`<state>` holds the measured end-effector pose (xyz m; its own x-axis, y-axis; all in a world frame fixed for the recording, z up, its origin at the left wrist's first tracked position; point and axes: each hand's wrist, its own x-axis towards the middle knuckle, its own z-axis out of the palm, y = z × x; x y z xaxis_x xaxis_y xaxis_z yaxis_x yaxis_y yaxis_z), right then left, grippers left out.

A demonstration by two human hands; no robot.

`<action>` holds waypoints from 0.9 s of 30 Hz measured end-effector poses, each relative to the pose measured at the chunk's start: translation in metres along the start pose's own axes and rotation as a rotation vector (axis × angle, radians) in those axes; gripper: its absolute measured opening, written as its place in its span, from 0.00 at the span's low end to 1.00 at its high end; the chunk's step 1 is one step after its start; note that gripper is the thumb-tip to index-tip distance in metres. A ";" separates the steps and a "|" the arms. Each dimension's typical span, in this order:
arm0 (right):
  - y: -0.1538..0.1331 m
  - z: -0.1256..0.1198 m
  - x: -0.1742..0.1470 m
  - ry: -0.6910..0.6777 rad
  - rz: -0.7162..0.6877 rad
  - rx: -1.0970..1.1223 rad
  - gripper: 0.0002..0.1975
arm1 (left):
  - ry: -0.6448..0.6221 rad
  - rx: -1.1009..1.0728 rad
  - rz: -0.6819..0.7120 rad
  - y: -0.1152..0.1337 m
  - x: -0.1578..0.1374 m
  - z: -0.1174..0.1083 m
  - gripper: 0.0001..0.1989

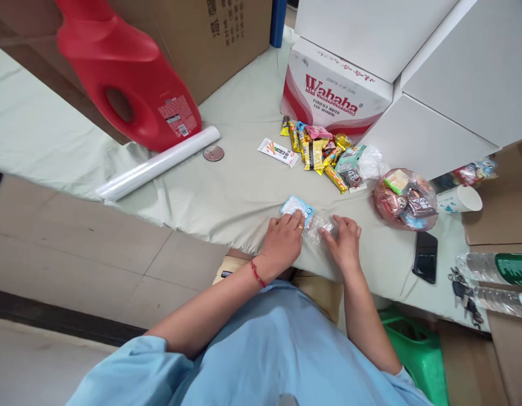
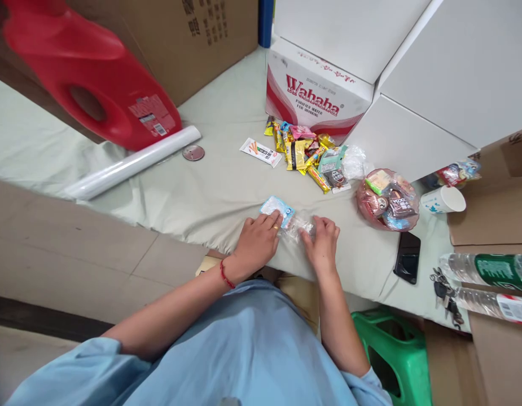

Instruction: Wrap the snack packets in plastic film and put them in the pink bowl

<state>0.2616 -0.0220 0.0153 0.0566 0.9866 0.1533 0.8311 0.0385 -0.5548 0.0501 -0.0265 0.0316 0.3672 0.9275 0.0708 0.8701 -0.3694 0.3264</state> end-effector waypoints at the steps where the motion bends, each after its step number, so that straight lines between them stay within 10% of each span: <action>1: 0.004 0.002 -0.004 0.001 -0.003 -0.043 0.18 | 0.002 0.025 0.004 0.000 0.000 0.001 0.24; 12: -0.035 -0.005 0.051 -0.240 0.214 0.436 0.12 | 0.069 0.088 0.091 -0.005 0.005 0.006 0.22; 18: -0.099 0.031 0.096 -0.388 0.062 -0.137 0.05 | -0.010 0.109 0.138 0.002 0.005 0.004 0.21; 27: -0.140 0.041 0.071 -0.450 -0.064 -0.589 0.31 | 0.091 -0.112 0.192 -0.027 -0.044 0.023 0.24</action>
<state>0.1263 0.0489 0.0707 -0.1293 0.9597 -0.2496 0.9912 0.1319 -0.0061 0.0181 -0.0583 -0.0021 0.4871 0.8441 0.2244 0.7431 -0.5355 0.4012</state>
